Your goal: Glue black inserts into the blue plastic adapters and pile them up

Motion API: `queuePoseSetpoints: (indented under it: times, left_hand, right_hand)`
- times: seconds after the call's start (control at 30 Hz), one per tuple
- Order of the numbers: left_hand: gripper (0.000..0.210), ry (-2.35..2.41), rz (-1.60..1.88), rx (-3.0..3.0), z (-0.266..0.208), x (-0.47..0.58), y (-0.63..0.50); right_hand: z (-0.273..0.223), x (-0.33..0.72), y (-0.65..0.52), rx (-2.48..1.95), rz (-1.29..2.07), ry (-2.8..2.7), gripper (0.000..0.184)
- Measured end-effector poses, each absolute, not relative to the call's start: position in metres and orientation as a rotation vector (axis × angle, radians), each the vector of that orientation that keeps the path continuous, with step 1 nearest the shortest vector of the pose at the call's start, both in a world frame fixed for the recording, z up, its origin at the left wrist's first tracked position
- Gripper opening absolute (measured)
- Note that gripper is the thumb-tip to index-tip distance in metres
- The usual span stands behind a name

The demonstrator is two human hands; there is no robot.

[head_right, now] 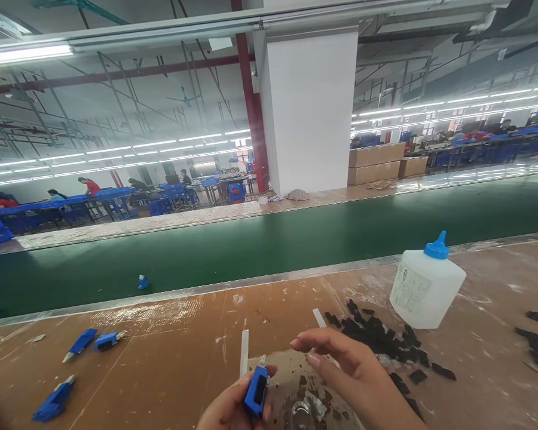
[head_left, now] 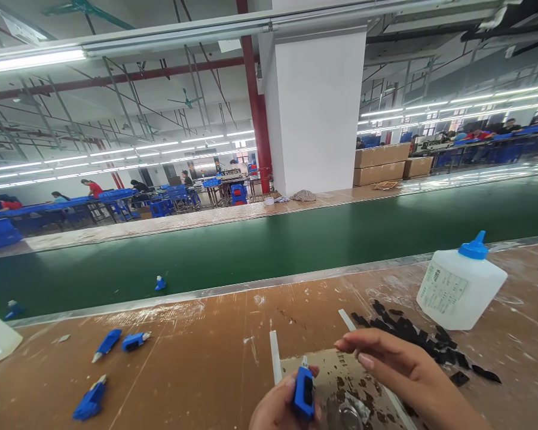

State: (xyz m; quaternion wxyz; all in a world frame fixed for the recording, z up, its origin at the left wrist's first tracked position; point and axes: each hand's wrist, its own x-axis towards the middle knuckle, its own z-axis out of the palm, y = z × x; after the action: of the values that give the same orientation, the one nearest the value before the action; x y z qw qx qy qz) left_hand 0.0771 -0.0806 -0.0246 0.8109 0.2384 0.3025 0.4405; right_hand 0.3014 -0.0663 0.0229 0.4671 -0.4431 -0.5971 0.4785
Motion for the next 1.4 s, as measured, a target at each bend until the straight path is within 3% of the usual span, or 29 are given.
queuePoseSetpoints:
  times: [0.23, 0.5, 0.67, 0.83, 0.9, 1.1, 1.23, 1.4]
  left_hand:
    - [0.061, 0.864, 1.023, 0.586, -0.006, 0.069, -0.075]
    - [0.057, 1.111, 1.110, 0.810, -0.005, 0.052, -0.057]
    - [0.045, 1.795, 1.049, 1.419, -0.006, 0.006, -0.018]
    - [0.014, 2.321, 0.895, 1.601, 0.010, -0.066, 0.003]
    - [0.011, 2.530, 0.802, 1.614, 0.018, -0.092, -0.002]
    - [0.017, 2.769, 0.600, 1.570, 0.024, -0.125, 0.006]
    - [0.036, 2.753, 0.778, 1.527, 0.012, -0.120, 0.054]
    - [0.042, 2.799, 1.104, 1.213, -0.002, -0.132, 0.104]
  right_hand:
    - [0.021, 0.324, -0.038, -1.266, 1.094, -1.230, 0.050]
    - [0.001, 0.335, -0.020, -1.523, 0.598, -1.840, 0.034]
    - [-0.015, 0.331, -0.015, -1.470, 0.406, -2.089, 0.030]
    - [-0.027, 0.333, -0.010, -1.455, 0.307, -2.213, 0.035]
    - [-0.030, 0.336, -0.007, -1.444, 0.292, -2.229, 0.034]
    - [-0.045, 0.345, 0.006, -1.401, 0.310, -2.232, 0.033]
    - [-0.052, 0.345, 0.012, -1.368, 0.267, -2.274, 0.037]
    - [-0.038, 0.343, 0.007, -1.377, 0.302, -2.310, 0.029]
